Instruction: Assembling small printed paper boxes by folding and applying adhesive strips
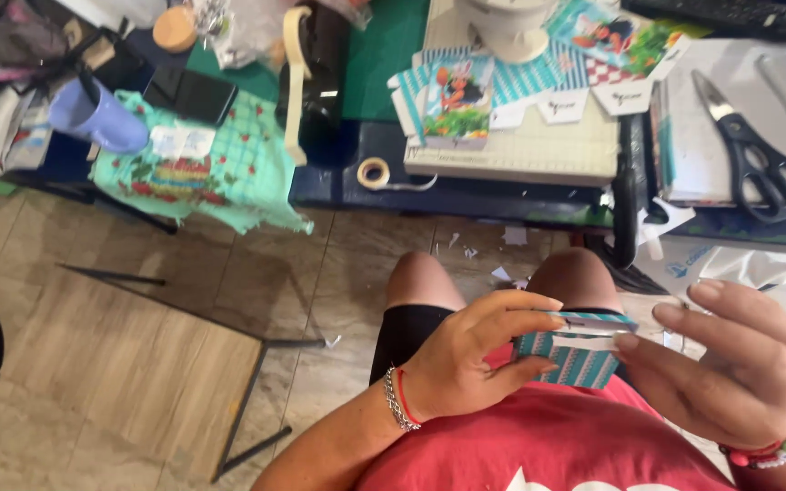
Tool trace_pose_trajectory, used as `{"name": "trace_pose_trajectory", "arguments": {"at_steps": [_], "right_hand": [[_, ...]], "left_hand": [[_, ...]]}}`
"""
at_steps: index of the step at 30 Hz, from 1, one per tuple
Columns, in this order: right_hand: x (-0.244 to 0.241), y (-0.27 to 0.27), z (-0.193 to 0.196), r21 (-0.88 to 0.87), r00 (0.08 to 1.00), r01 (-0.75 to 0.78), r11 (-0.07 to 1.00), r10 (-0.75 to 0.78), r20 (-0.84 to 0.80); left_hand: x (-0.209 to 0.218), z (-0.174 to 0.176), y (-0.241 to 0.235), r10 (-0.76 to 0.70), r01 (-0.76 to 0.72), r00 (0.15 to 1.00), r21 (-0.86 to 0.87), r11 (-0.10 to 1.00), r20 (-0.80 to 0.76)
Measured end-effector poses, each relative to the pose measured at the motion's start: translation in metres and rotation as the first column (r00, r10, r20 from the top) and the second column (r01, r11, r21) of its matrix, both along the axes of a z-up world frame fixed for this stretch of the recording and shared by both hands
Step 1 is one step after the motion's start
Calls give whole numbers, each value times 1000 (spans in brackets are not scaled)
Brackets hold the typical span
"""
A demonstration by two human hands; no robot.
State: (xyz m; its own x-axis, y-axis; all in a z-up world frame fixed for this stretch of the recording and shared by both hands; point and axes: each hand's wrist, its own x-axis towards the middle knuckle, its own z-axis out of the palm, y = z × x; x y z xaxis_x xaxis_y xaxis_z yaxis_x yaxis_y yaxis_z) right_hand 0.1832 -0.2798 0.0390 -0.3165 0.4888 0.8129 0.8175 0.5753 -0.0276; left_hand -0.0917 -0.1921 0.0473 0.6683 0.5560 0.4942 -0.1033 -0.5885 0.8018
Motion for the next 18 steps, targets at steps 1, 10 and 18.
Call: {"name": "trace_pose_trajectory", "arguments": {"at_steps": [1,10,18], "right_hand": [[-4,-1,4,39,998,-29,999,27,52],[-9,-22,21,49,979,-144,988,135,151],[-7,-31,25,79,959,-198,977,177,222]], "left_hand": [[-3,1,-3,-24,24,999,-10,1000,-27],[-15,7,-21,-91,92,996,-58,994,11],[-13,12,-26,-107,106,994,-103,989,-8]]}}
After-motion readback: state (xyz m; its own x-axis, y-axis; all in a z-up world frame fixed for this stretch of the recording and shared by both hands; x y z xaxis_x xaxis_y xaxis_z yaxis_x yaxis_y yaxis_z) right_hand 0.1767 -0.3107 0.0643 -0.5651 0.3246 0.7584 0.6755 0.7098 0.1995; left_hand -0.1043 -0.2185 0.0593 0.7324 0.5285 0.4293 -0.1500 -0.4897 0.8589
